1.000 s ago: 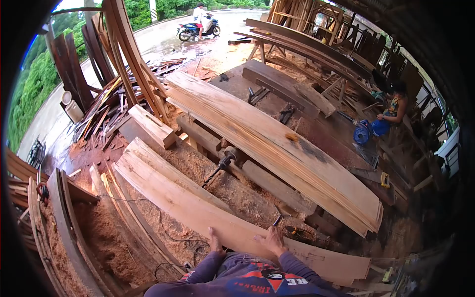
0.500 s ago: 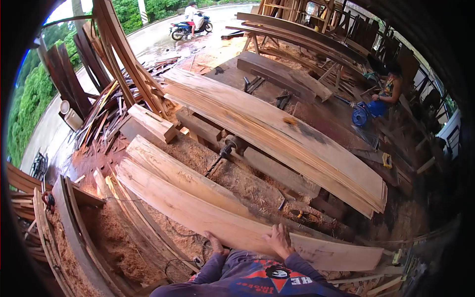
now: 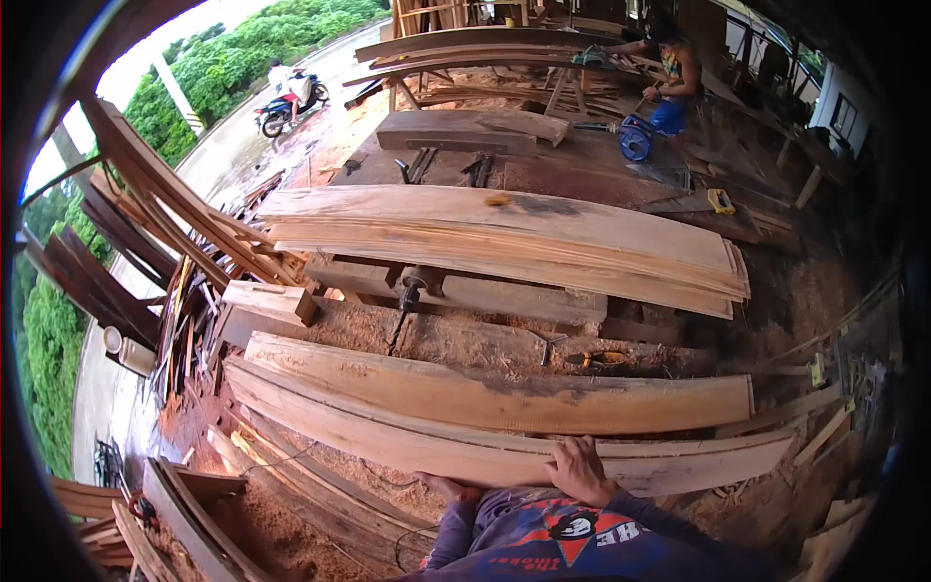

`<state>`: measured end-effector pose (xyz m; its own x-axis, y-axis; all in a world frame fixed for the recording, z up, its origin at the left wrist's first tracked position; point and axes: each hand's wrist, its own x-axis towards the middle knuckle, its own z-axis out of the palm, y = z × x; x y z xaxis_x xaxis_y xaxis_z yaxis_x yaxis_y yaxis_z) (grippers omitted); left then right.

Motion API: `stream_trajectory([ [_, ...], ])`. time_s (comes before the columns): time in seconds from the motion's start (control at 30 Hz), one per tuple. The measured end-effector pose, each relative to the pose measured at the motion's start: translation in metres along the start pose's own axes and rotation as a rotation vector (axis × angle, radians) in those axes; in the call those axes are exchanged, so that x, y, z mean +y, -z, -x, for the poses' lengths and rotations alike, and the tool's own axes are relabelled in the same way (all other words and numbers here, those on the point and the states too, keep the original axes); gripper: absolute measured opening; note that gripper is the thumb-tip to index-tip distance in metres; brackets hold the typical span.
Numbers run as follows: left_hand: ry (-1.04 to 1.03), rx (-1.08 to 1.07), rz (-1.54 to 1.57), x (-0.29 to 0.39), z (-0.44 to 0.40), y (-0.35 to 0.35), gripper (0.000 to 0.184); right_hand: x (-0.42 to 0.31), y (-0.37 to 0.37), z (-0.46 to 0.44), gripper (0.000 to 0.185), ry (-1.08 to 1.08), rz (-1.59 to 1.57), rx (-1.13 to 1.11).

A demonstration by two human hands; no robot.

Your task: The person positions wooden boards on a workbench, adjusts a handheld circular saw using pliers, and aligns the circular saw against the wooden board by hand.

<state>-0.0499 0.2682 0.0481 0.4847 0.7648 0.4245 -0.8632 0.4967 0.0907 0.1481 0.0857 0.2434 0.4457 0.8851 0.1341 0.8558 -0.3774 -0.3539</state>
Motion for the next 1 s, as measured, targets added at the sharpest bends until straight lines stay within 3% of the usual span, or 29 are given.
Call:
stream_trajectory([
  [0.07,0.109,1.140,-0.543,-0.007,-0.015,-0.073,0.104,0.001,-0.002,0.024,0.029,-0.008,-0.131,0.051],
  [0.1,0.080,1.150,-0.528,-0.007,-0.006,-0.075,0.104,0.003,-0.003,0.035,0.029,0.021,-0.125,0.038],
  [0.2,0.145,1.102,-0.514,-0.004,0.031,-0.086,0.107,0.002,-0.011,0.077,0.033,-0.169,-0.314,0.008],
  [0.3,0.146,1.084,-0.600,0.012,0.054,-0.105,0.106,-0.007,-0.011,0.118,0.033,-0.174,-0.346,0.013],
  [0.4,0.232,1.228,-0.518,0.026,0.084,-0.126,0.102,-0.026,0.007,0.151,0.033,-0.159,-0.365,0.022],
  [0.6,0.088,0.987,-0.520,0.053,0.091,-0.131,0.092,-0.057,0.037,0.172,0.030,-0.151,-0.463,-0.001],
  [0.63,0.086,0.978,-0.521,0.052,0.083,-0.142,0.092,-0.062,0.043,0.154,0.043,-0.099,-0.368,0.083],
  [0.7,-0.080,0.959,-0.809,0.051,0.073,-0.160,0.094,-0.070,0.050,0.128,0.078,0.014,-0.175,0.235],
  [0.77,0.008,0.997,-0.769,0.072,0.071,-0.144,0.094,-0.039,-0.056,0.108,0.110,-0.075,-0.263,-0.238],
  [0.8,0.012,0.999,-0.818,0.069,0.055,-0.172,0.094,-0.044,-0.050,0.087,0.121,-0.199,-0.353,-0.388],
  [0.83,0.002,1.002,-0.858,0.067,0.044,-0.186,0.094,-0.046,-0.053,0.078,0.121,-0.168,-0.339,-0.394],
  [0.87,-0.019,1.026,-0.732,0.089,0.056,-0.139,0.081,-0.050,-0.060,0.069,0.121,-0.188,-0.343,-0.421],
  [1.0,-0.035,1.028,-0.748,0.110,0.034,-0.126,0.081,-0.073,-0.059,0.040,0.107,-0.169,-0.385,-0.355],
])
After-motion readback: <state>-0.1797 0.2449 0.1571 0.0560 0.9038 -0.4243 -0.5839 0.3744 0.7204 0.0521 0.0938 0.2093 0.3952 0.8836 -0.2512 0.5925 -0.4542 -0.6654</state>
